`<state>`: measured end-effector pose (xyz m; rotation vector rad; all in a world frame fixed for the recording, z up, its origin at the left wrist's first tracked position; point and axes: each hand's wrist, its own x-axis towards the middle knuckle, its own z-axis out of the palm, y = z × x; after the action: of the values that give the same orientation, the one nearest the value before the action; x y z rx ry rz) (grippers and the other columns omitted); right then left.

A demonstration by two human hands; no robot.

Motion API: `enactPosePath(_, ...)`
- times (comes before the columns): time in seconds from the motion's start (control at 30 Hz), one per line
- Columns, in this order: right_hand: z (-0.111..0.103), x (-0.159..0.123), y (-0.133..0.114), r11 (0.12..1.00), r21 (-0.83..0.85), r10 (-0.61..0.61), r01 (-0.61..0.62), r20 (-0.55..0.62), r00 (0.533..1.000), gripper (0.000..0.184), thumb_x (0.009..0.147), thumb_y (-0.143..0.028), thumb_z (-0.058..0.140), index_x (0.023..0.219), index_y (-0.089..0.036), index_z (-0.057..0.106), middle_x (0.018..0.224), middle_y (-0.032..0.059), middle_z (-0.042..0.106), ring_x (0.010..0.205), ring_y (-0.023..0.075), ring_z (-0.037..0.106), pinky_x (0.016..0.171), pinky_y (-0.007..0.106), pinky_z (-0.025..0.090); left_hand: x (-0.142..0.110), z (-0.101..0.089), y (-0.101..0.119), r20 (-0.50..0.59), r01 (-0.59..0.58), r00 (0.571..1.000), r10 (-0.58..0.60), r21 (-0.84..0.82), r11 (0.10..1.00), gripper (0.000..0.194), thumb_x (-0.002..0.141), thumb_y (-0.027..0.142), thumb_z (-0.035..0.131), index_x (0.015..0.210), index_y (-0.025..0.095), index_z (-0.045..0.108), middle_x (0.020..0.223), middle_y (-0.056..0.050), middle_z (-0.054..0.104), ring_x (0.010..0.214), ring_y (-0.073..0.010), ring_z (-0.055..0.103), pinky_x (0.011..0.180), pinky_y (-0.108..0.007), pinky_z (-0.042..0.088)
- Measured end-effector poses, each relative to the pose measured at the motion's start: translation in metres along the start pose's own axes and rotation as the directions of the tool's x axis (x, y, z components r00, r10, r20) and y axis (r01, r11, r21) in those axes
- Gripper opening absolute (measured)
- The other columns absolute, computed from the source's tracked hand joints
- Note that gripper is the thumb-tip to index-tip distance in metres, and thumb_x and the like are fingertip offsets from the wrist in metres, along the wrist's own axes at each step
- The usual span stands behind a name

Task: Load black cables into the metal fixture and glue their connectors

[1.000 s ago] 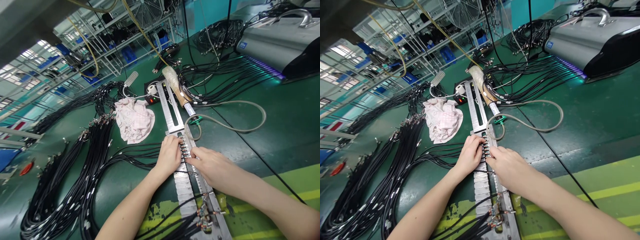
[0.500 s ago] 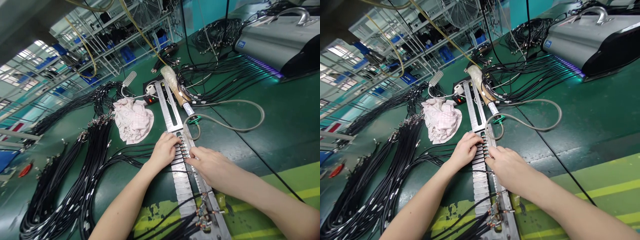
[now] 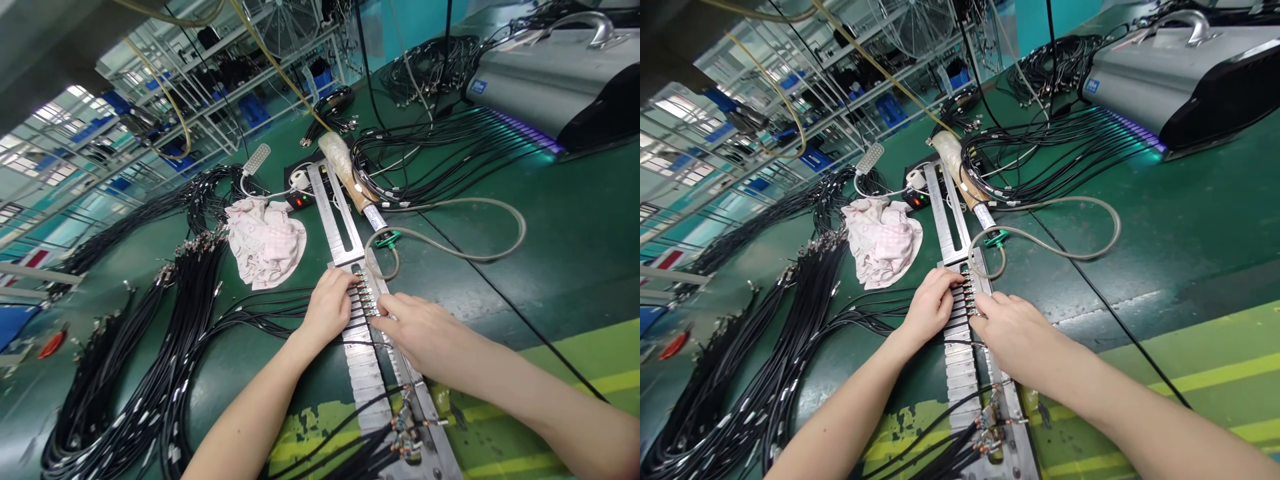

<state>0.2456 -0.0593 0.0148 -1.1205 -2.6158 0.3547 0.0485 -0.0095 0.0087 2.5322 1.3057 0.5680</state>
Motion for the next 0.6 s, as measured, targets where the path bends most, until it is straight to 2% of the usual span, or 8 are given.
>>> enactPosePath(0.1,0.000,0.000,0.000,1.000,0.002,-0.002,0.002,0.004,1.000,0.017,0.080,-0.009,0.049,0.088,-0.018,0.060,0.088,0.0047,0.053,0.076,0.0166,0.048,0.061,0.028,0.035,-0.001,-0.001,-0.003,-0.025,0.002,1.000,-0.004,-0.044,0.999,0.033,0.074,0.001,0.036,0.093,0.017,0.057,0.085,-0.004,0.056,0.084,-0.0174,0.049,0.076,-0.032,0.045)
enactPosePath(0.3,-0.002,0.000,0.000,1.000,0.002,0.010,-0.010,0.032,0.999,0.018,0.079,-0.008,0.049,0.088,-0.019,0.060,0.089,0.0043,0.053,0.077,0.0173,0.048,0.061,0.029,0.035,0.006,-0.005,-0.007,0.044,-0.017,0.999,0.019,-0.031,0.999,0.039,0.068,-0.003,0.037,0.088,0.018,0.063,0.082,-0.003,0.057,0.081,-0.0175,0.046,0.074,-0.030,0.043)
enactPosePath(0.6,-0.003,0.000,-0.001,1.000,0.008,0.014,-0.014,0.031,0.999,0.017,0.078,-0.008,0.050,0.087,-0.019,0.059,0.089,0.0041,0.053,0.078,0.0180,0.049,0.062,0.029,0.037,0.014,-0.003,-0.014,0.094,-0.070,0.993,0.075,-0.052,0.996,0.043,0.062,-0.005,0.036,0.088,0.018,0.063,0.084,-0.003,0.055,0.081,-0.0176,0.044,0.075,-0.030,0.042)
